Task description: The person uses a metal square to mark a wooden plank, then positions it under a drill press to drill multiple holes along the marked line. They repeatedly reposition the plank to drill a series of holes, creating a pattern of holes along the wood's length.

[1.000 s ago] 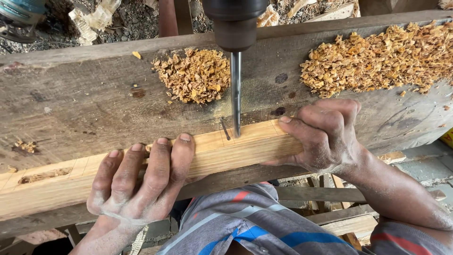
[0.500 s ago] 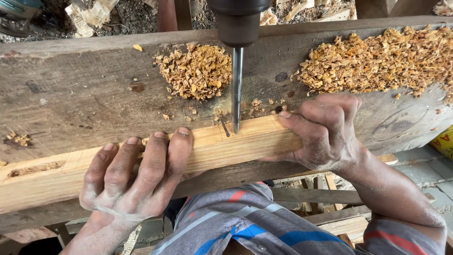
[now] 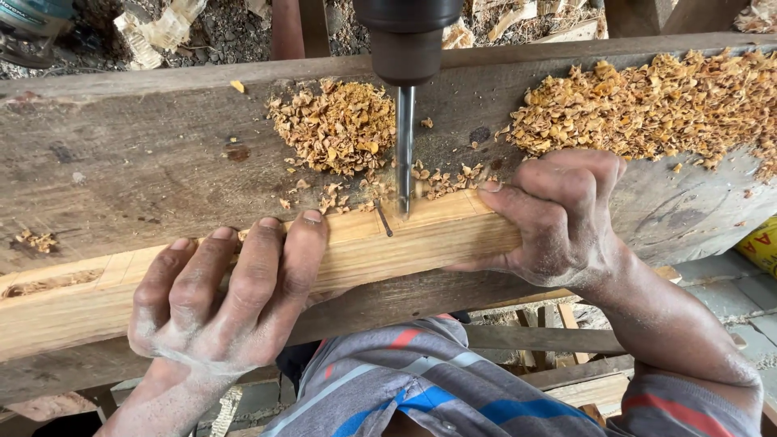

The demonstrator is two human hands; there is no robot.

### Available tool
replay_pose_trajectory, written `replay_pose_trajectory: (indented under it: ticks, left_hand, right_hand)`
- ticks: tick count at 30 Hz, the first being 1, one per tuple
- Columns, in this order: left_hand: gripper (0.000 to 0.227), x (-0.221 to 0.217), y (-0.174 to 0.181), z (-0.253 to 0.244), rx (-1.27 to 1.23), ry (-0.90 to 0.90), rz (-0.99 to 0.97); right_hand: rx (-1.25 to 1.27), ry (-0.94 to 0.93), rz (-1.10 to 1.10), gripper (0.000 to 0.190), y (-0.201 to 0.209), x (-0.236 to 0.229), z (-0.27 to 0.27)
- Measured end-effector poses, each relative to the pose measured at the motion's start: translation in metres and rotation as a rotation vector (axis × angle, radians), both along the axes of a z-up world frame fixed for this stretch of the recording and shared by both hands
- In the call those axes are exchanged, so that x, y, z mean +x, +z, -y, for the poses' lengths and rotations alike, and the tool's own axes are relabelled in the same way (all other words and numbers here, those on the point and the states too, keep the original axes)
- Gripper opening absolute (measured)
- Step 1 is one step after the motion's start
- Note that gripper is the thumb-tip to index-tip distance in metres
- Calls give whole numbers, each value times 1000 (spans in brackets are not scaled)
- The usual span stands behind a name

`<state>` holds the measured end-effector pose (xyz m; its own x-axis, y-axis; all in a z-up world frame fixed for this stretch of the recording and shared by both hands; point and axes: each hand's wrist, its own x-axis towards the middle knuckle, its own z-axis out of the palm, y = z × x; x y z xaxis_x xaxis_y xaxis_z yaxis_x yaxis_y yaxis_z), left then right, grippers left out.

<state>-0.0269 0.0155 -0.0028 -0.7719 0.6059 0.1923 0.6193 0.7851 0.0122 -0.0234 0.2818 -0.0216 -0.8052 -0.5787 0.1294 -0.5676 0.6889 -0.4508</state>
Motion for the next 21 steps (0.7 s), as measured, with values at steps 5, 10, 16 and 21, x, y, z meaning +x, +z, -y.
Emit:
replay_pose_trajectory:
  ticks: [5, 10, 16, 21]
  left_hand:
    - [2, -5, 0, -1, -13, -4, 3]
    - [5, -8, 4, -2, -52, 1, 25]
    - [6, -3, 10, 1, -70, 1, 18]
    - [9, 8, 6, 4, -30, -33, 25]
  right_hand:
    - [-29, -18, 8, 54, -2, -3, 0]
    - [-10, -23, -32, 49, -2, -4, 3]
    - [-9, -54, -22, 49, 0, 3, 2]
    - [74, -67, 45, 57, 6, 19, 4]
